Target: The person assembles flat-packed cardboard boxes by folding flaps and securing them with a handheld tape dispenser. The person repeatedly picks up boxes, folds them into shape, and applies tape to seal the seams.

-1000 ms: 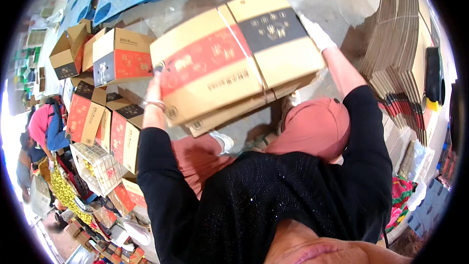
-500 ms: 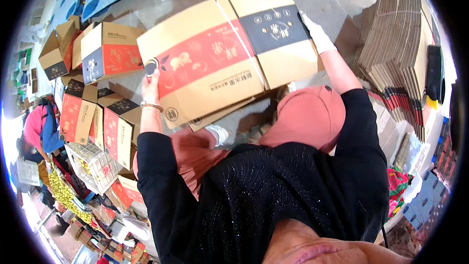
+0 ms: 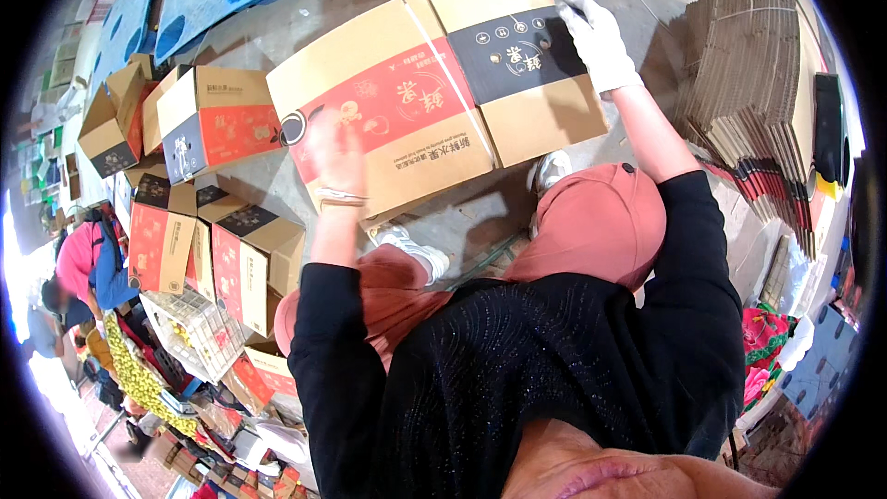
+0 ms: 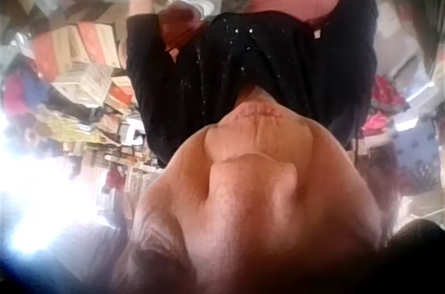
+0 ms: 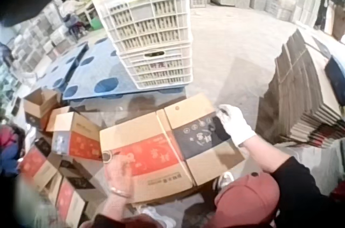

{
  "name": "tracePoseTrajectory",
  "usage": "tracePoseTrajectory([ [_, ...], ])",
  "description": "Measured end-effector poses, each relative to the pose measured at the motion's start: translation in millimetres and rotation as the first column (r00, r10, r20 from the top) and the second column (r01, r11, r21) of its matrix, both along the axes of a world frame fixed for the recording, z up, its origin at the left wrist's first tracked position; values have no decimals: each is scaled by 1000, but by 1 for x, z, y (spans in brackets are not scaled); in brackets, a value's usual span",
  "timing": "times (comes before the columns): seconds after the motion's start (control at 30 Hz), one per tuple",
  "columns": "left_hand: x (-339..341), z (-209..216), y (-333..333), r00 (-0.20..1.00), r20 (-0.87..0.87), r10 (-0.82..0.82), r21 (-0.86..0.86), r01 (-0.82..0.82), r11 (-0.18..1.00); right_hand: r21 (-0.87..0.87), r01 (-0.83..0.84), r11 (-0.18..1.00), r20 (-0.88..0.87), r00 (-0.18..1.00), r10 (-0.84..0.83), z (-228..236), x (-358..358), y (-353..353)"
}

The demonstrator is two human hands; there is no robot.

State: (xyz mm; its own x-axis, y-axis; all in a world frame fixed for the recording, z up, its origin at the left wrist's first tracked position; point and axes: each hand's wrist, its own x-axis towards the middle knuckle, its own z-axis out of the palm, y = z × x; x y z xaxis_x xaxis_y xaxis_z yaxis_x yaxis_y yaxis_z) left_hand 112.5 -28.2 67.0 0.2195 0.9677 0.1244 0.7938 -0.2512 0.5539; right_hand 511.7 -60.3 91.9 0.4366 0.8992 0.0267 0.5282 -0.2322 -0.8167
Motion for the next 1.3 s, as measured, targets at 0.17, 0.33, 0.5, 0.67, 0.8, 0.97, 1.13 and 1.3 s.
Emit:
tracePoseTrajectory([
  [0.17, 111, 15, -40, 349, 502, 791, -864, 154, 480, -119, -364, 924, -913, 406, 43, -5, -66, 10],
  [0.33, 154, 19, -41, 337, 535, 775, -844, 173, 508, -207, -309, 928, -884, 466, -42, -26, -77, -1],
  [0.5, 155, -4, -21, 370, 405, 836, -913, 116, 391, -226, -311, 923, -913, 398, -89, -18, -73, -4],
  [0.67, 143, -5, 1, 470, 277, 838, -961, 140, 238, -186, -427, 885, -929, 369, -18, -12, -93, 9],
  [0.8, 136, -5, -6, 479, 395, 784, -918, 198, 343, -80, -596, 799, -589, 675, 444, -30, -120, 49],
  [0.97, 123, 15, 5, 670, 414, 617, -903, 215, 373, -172, -380, 909, -985, 61, -161, -39, -135, 65],
  [1.13, 107, -7, 71, 982, 183, -51, -327, 110, 938, -127, -364, 923, -989, -26, -147, -34, -132, 63],
  [1.3, 117, -20, 94, 964, 224, -144, -285, 206, 936, -103, -305, 947, -995, 47, -93, -34, -139, 66],
])
